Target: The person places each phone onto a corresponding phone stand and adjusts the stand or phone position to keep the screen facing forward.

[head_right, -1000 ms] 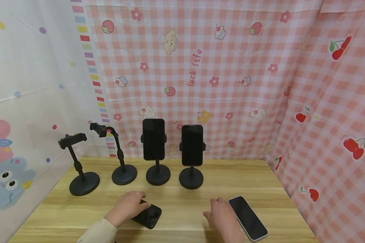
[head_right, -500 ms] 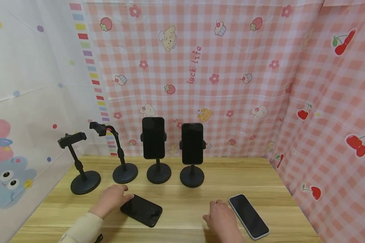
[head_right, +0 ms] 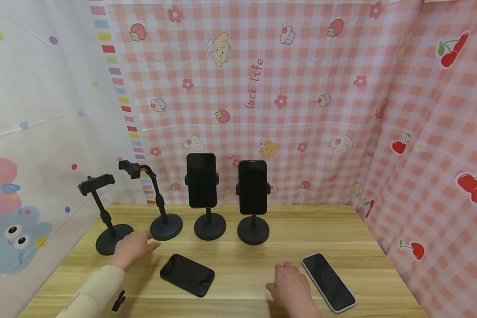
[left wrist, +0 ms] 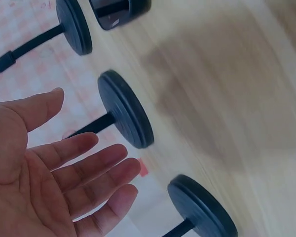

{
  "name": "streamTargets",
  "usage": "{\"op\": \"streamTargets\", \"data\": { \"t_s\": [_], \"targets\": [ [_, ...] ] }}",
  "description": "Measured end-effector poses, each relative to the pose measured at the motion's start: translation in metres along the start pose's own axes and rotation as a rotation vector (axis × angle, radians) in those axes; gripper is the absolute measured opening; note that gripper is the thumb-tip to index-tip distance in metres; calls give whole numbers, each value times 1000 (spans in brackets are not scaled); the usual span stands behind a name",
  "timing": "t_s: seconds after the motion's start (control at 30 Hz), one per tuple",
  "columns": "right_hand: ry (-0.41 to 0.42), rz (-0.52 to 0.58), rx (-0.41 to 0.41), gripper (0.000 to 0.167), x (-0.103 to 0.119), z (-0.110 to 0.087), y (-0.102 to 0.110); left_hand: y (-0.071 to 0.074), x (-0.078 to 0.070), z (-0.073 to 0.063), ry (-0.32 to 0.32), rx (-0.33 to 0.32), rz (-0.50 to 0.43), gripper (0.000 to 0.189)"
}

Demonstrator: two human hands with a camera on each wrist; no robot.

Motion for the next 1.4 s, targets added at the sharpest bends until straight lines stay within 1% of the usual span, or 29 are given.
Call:
{"op": "streamTargets", "data": {
  "t_s": [0.17, 0.27, 0.4, 0.53, 0.63, 0.77, 0.97, 1.17, 1.3, 1.4],
  "targets": [
    [-3, -4, 16, 44, 1, -1, -1, 5, 6, 10, 19, 19, -1, 41],
    [-16, -8, 25, 45, 1, -2, -2, 9, 9, 16, 31, 20, -8, 40],
    [-39, -3, 40, 45, 0, -3, -4, 14, 10, 26, 54, 17, -25, 47],
    [-51, 9, 48, 45, 0, -4, -5, 20, 9, 35, 73, 10, -47, 59],
    [-56, 11, 56, 45, 0, -5, -6, 26, 7, 43, 70, -9, -70, 60],
    [-54, 11, 57, 44, 0, -5, -6, 35, 2, 53, 51, -46, -98, 59],
    [-40, 19, 38, 41, -2, -6, -4, 45, -7, 65, 23, -90, -104, 59],
    [-35, 22, 38, 41, -2, -7, -5, 55, -10, 75, 27, -134, -117, 60],
    [-34, 21, 36, 41, -2, -7, -5, 63, -11, 81, 23, -177, -123, 59],
    [-35, 21, 47, 41, -3, -7, -5, 66, -12, 85, 26, -187, -144, 59]
  ]
}}
Point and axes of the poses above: each hand's wrist, its own z-axis towards the middle knuckle, its own y-axis out of the back of the hand, x = y × z, the point moved 7 cm from there along z, towards the middle knuckle, and after that the axes turned 10 degrees about -x, right-handed, at the moved point
